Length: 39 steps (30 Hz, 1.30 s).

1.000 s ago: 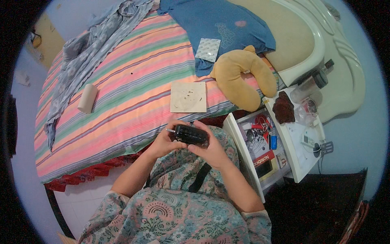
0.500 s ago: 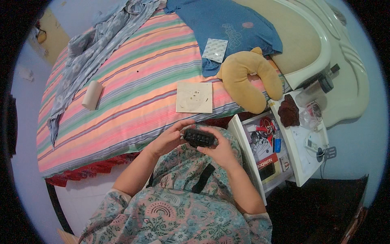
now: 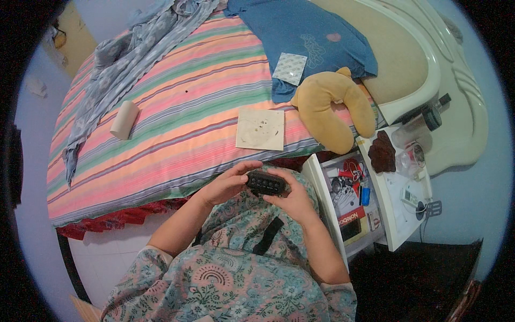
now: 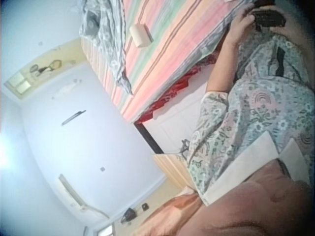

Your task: The person sits on the floor next to a bed and organizes various items from a bedside drawer. They pick up a notebook, a black wallet, a small mirror, and a remote control, inspecting each one before placing them back into the drawer or on the bed. The person also moves a roll of toilet paper and a small card during the process.

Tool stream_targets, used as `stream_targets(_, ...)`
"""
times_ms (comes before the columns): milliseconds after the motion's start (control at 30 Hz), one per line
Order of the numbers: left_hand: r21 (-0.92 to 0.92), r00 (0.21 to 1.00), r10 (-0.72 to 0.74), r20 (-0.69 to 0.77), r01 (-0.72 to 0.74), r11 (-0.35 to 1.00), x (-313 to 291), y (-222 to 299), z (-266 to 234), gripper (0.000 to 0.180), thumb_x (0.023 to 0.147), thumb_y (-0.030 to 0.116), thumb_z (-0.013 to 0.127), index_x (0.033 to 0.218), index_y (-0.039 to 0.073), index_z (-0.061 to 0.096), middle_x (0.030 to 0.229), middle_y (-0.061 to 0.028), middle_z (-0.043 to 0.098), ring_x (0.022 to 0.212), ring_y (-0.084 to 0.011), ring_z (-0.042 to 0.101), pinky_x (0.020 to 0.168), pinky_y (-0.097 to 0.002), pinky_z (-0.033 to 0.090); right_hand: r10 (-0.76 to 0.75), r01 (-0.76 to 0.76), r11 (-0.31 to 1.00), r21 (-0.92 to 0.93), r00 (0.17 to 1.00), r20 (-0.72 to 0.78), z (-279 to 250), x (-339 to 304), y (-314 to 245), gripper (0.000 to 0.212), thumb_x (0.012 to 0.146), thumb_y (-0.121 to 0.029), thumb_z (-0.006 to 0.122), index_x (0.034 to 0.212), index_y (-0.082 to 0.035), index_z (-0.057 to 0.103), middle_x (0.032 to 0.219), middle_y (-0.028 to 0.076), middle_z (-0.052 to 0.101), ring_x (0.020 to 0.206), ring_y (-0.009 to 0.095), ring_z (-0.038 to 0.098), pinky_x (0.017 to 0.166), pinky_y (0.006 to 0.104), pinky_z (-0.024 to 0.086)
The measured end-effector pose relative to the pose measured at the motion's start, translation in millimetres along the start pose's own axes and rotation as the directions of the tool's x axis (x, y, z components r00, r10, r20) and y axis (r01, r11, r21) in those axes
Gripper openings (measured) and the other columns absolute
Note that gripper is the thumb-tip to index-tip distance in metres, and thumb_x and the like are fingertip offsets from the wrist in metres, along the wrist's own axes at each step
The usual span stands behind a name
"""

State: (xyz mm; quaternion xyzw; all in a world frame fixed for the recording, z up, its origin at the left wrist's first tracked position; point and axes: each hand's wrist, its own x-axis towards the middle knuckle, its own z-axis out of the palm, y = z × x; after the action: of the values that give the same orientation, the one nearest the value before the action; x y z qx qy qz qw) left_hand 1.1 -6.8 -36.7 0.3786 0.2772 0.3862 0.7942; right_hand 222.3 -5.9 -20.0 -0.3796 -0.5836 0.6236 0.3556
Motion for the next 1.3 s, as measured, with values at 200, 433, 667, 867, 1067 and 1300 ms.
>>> stream_targets(200, -0.012, 1.000, -0.018, -0.001, 0.018, 1.000, 0, -2, -1, 0.063, 0.087, 0.034, 0.059, 0.136, 0.005, 0.033, 0.127, -0.0075, 0.044, 0.117, -0.0179, 0.044, 0.098, -0.0334, 0.034, 0.016, -0.016, 1.000, 0.012, 1.000, 0.011, -1, 1, 2, 0.059, 0.070, 0.001, 0.074, 0.124, -0.009, 0.051, 0.119, 0.004, 0.053, 0.112, 0.016, 0.050, 0.093, 0.0299, 0.044)
stream_targets(433, 0.067, 0.999, -0.045, -0.012, 0.045, 0.997, -1, 1, -1, 0.062, 0.087, 0.033, 0.059, 0.137, 0.006, 0.034, 0.126, -0.0071, 0.044, 0.112, -0.0169, 0.046, 0.093, -0.0304, 0.037, 0.026, -0.026, 1.000, 0.001, 0.999, 0.033, -3, 0, 3, 0.059, 0.070, 0.000, 0.075, 0.123, -0.009, 0.052, 0.121, 0.005, 0.052, 0.110, 0.016, 0.050, 0.093, 0.0301, 0.043)
stream_targets(667, 0.234, 0.999, -0.032, -0.007, 0.033, 0.972, 0, 4, -4, 0.062, 0.086, 0.030, 0.058, 0.139, 0.010, 0.032, 0.130, -0.0059, 0.042, 0.108, -0.0144, 0.048, 0.080, -0.0254, 0.043, 0.059, -0.060, 0.998, 0.003, 0.997, 0.047, -2, -2, 1, 0.058, 0.071, -0.002, 0.075, 0.123, -0.008, 0.052, 0.121, 0.006, 0.053, 0.111, 0.016, 0.051, 0.094, 0.0299, 0.043)
stream_targets(867, 0.291, 0.999, -0.044, 0.008, 0.040, 0.956, -3, 10, -1, 0.066, 0.083, 0.028, 0.058, 0.140, 0.012, 0.030, 0.133, -0.0063, 0.039, 0.105, -0.0133, 0.049, 0.066, -0.0216, 0.045, 0.052, -0.051, 0.998, -0.024, 0.998, 0.048, -2, -2, 0, 0.057, 0.071, -0.003, 0.075, 0.123, -0.008, 0.051, 0.123, 0.006, 0.052, 0.112, 0.017, 0.050, 0.094, 0.0305, 0.043)
stream_targets(1067, 0.323, 0.999, -0.042, 0.009, 0.037, 0.946, -1, 6, -2, 0.072, 0.079, 0.029, 0.061, 0.140, 0.009, 0.029, 0.129, -0.0089, 0.044, 0.106, -0.0147, 0.049, 0.074, -0.0236, 0.045, 0.008, -0.006, 0.991, -0.134, 1.000, 0.018, -2, -3, 1, 0.059, 0.069, -0.002, 0.076, 0.122, -0.008, 0.052, 0.121, 0.007, 0.053, 0.113, 0.019, 0.050, 0.094, 0.0314, 0.043)
stream_targets(1300, 0.333, 0.999, 0.014, 0.046, -0.029, 0.942, -1, 3, -3, 0.074, 0.078, 0.033, 0.062, 0.139, 0.006, 0.031, 0.130, -0.0103, 0.046, 0.117, -0.0203, 0.046, 0.096, -0.0333, 0.038, -0.148, 0.120, 0.917, -0.381, 0.988, -0.046, 5, -6, -12, 0.059, 0.062, -0.002, 0.078, 0.116, -0.007, 0.056, 0.121, 0.012, 0.053, 0.116, 0.027, 0.049, 0.098, 0.0358, 0.040)
